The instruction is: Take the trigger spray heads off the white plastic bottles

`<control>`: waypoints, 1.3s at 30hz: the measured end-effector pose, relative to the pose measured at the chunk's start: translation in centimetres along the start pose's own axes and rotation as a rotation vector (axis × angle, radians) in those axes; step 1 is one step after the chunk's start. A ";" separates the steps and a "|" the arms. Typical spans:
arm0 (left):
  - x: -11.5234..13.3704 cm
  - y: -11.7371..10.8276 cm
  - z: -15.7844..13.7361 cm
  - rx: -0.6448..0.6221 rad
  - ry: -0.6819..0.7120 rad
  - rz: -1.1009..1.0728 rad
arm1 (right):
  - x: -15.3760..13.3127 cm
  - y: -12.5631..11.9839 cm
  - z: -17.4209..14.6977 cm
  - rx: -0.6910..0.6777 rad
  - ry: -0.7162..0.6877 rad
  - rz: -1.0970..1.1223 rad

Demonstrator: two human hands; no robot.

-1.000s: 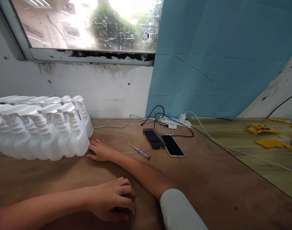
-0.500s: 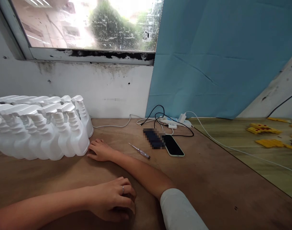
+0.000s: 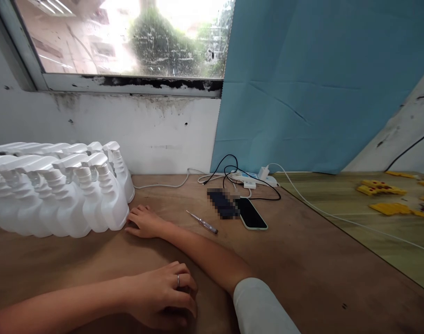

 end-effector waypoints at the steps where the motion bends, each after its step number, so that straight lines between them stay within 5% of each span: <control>1: 0.0 0.0 0.0 -0.003 0.001 -0.002 | 0.0 0.0 0.0 0.002 -0.001 -0.004; 17: -0.2 0.0 0.0 0.005 0.010 -0.019 | 0.4 -0.8 0.0 0.106 0.021 0.190; 25: -0.3 0.8 -0.4 -0.022 0.008 0.019 | 1.0 -7.3 3.8 0.499 0.197 0.429; 32: 0.2 -0.2 -0.1 0.028 0.037 -0.020 | -0.9 -10.7 9.8 0.616 0.153 0.551; 39: 1.9 -1.3 -0.5 0.062 0.069 0.414 | -0.2 -13.3 7.1 0.740 0.193 0.613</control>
Point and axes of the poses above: each hand's wrist, its own z-axis towards the middle knuckle, its own y-axis out of the palm, x = y × z, the point moved 9 cm from there along z, towards the middle knuckle, and after that the axes turned 8 degrees about z, right-handed, at the moved point
